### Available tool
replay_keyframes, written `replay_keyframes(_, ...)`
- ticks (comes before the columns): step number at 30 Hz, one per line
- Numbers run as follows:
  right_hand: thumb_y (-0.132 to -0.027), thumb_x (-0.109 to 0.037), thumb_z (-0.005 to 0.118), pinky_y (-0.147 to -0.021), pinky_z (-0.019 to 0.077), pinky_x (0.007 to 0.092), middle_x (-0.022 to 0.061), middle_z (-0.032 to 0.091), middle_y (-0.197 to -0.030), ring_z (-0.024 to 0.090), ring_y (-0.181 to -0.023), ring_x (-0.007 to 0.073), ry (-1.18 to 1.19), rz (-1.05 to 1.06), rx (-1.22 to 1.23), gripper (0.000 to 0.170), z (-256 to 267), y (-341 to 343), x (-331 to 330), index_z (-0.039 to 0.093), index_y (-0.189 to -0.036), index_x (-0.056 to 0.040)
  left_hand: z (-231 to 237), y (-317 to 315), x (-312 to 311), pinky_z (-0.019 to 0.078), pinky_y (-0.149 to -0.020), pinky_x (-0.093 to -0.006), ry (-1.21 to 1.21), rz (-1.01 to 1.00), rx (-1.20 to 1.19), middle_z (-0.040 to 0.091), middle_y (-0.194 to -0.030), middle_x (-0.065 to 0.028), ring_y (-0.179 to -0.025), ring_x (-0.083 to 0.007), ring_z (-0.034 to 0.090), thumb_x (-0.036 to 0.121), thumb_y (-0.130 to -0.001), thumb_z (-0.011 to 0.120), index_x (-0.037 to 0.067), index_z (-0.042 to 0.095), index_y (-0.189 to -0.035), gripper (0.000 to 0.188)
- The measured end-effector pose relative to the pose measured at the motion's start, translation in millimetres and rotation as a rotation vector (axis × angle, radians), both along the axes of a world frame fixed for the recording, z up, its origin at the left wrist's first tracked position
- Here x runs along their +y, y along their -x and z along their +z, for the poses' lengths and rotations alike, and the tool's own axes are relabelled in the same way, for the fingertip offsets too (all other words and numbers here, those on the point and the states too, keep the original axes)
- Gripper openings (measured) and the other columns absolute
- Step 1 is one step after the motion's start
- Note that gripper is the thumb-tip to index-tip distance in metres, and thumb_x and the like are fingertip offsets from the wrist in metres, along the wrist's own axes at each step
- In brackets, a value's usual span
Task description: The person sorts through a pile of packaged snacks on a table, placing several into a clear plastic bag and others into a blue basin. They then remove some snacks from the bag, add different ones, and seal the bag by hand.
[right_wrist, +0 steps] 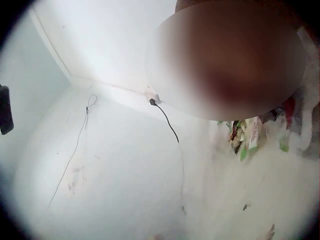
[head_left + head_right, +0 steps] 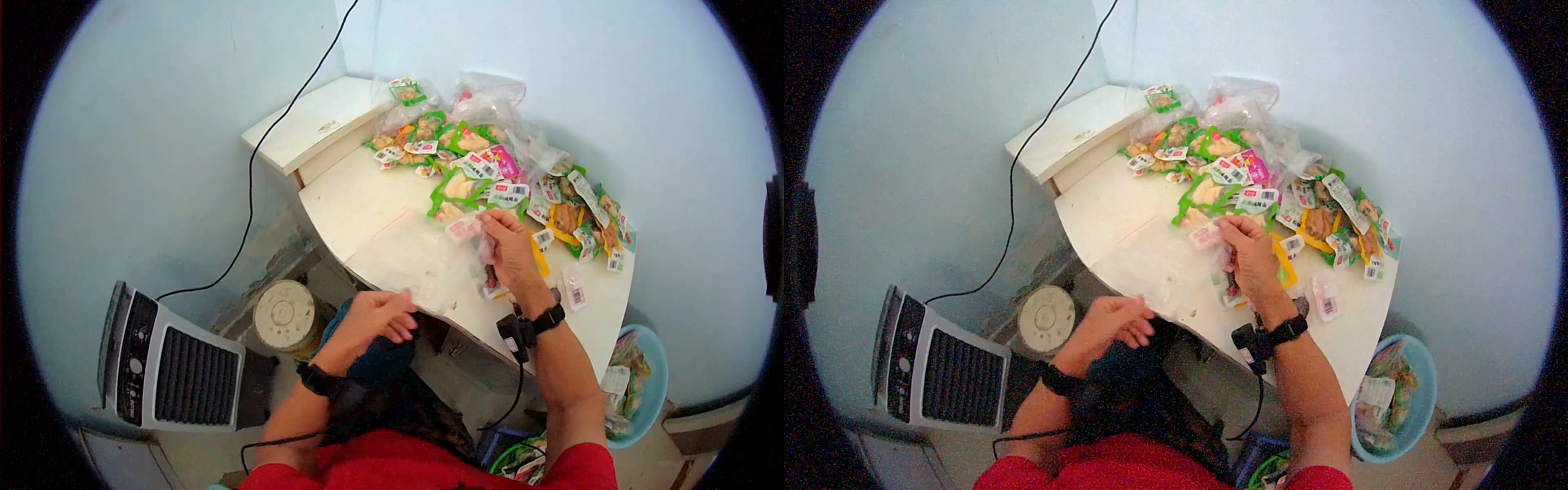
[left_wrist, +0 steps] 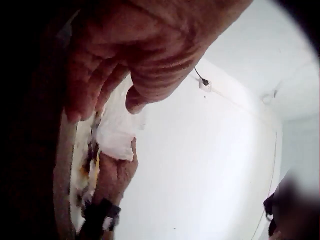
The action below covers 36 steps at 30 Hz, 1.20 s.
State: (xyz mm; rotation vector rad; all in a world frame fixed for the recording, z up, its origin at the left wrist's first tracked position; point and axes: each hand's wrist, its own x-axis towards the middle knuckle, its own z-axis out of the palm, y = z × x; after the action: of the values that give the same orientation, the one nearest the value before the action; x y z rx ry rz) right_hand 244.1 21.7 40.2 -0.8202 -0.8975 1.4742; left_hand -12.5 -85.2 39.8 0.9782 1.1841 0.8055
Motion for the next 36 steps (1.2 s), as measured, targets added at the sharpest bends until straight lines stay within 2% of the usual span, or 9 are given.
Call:
replay_keyframes(4, -0.093, -0.017, 0.066, -0.039, 0.0335, 0.0199, -0.0064, 0.054, -0.069, 0.046, -0.049, 0.0036, 0.021, -0.006, -0.076, 0.01, 6.5, -0.8, -1.3, 0.069, -0.096, -0.007, 4.6, 30.7, 21.9, 0.0523, -0.057, -0.0289, -0.314, 0.269, 0.457, 0.07, -0.081, -0.0121, -0.07, -0.0164, 0.067, 0.033, -0.095, 0.063, 0.001, 0.071, -0.086, 0.034)
replay_keyframes(7, -0.093, -0.018, 0.066, -0.039, 0.034, 0.0194, -0.0062, 0.055, -0.069, 0.045, -0.047, 0.003, 0.005, 0.005, -0.206, 0.012, 8.2, -2.7, -3.3, 0.069, -0.095, -0.0056, -6.9, 42.8, 54.6, 0.0518, -0.065, -0.0388, -0.741, 0.451, 0.842, 0.068, -0.081, -0.0168, -0.073, -0.028, 0.066, 0.036, -0.087, 0.07, -0.002, 0.07, -0.085, 0.038)
replay_keyframes(10, -0.093, -0.02, 0.067, -0.04, 0.0358, 0.019, -0.0059, 0.056, -0.069, 0.044, -0.047, 0.0023, -0.015, -0.008, -0.292, 0.016, 7.9, -1.6, -4.9, 0.069, -0.094, -0.0044, -17.5, 41.5, 75.5, 0.0512, -0.071, -0.0429, -0.917, 0.434, 1.292, 0.066, -0.079, -0.0179, -0.077, -0.0331, 0.064, 0.036, -0.08, 0.073, -0.001, 0.069, -0.08, 0.037)
replay_keyframes(16, -0.094, -0.022, 0.067, -0.04, 0.0374, 0.0193, -0.0057, 0.055, -0.067, 0.045, -0.048, 0.0021, -0.019, -0.025, -0.328, 0.018, 5.0, -1.5, -3.2, 0.068, -0.096, -0.0043, -18.3, 49.5, 98.4, 0.0523, -0.069, -0.0419, -0.636, 0.159, 1.149, 0.069, -0.081, -0.0179, -0.074, -0.0327, 0.066, 0.039, -0.076, 0.077, 0.002, 0.071, -0.082, 0.038)
replay_keyframes(19, -0.095, -0.021, 0.066, -0.039, 0.0343, 0.0196, -0.0045, 0.054, -0.067, 0.045, -0.047, 0.0028, -0.03, -0.025, -0.242, 0.019, 5.6, -1.8, -2.0, 0.066, -0.099, -0.0026, -9.0, 60.4, 105.3, 0.0505, -0.06, -0.037, -0.666, 0.264, 0.93, 0.068, -0.076, -0.0136, -0.063, -0.0263, 0.064, 0.03, -0.079, 0.075, 0.002, 0.066, -0.075, 0.03)
replay_keyframes(22, -0.096, -0.02, 0.064, -0.038, 0.0305, 0.0203, -0.0025, 0.053, -0.068, 0.044, -0.046, 0.004, -0.065, -0.035, -0.148, 0.019, 7.7, -0.3, -2.3, 0.063, -0.1, -0.0014, 35.5, 68.5, 97.8, 0.0465, -0.054, -0.0273, -0.555, 0.515, 0.398, 0.067, -0.073, -0.0061, -0.058, -0.0139, 0.06, 0.019, -0.084, 0.073, 0.004, 0.062, -0.078, 0.02)
replay_keyframes(26, -0.098, -0.022, 0.062, -0.039, 0.0309, 0.0202, 0.0006, 0.056, -0.072, 0.047, -0.047, 0.0053, -0.075, -0.085, -0.143, 0.021, 10.9, 4.0, -6.1, 0.062, -0.1, -0.0007, 108.9, 74.3, 79.5, 0.0434, -0.058, -0.0218, -1.02, 0.775, 0.521, 0.062, -0.071, -0.0021, -0.062, -0.0076, 0.055, 0.007, -0.086, 0.072, 0.004, 0.06, -0.082, 0.012)
replay_keyframes(29, -0.099, -0.024, 0.061, -0.04, 0.0337, 0.0204, 0.0021, 0.057, -0.074, 0.049, -0.049, 0.0066, -0.051, -0.005, -0.139, 0.023, 8.1, 2.7, -4.7, 0.063, -0.099, -0.0004, 144.7, 48.4, 52.0, 0.0475, -0.062, -0.0263, -1.311, 0.914, 1.038, 0.063, -0.076, -0.0062, -0.065, -0.0128, 0.059, 0.003, -0.085, 0.072, 0.003, 0.061, -0.086, 0.011)
replay_keyframes(36, -0.097, -0.034, 0.063, -0.048, 0.0483, 0.0235, 0.0066, 0.063, -0.086, 0.061, -0.06, 0.0109, -0.019, 0.212, -0.032, 0.035, 6.8, 9.3, -7.2, 0.064, -0.101, 0.0, 68.0, -6.0, 51.2, 0.049, -0.065, -0.0403, -1.638, 0.463, 1.22, 0.063, -0.083, -0.0094, -0.075, -0.0285, 0.061, 0.0, -0.078, 0.065, 0.007, 0.063, -0.091, 0.015)
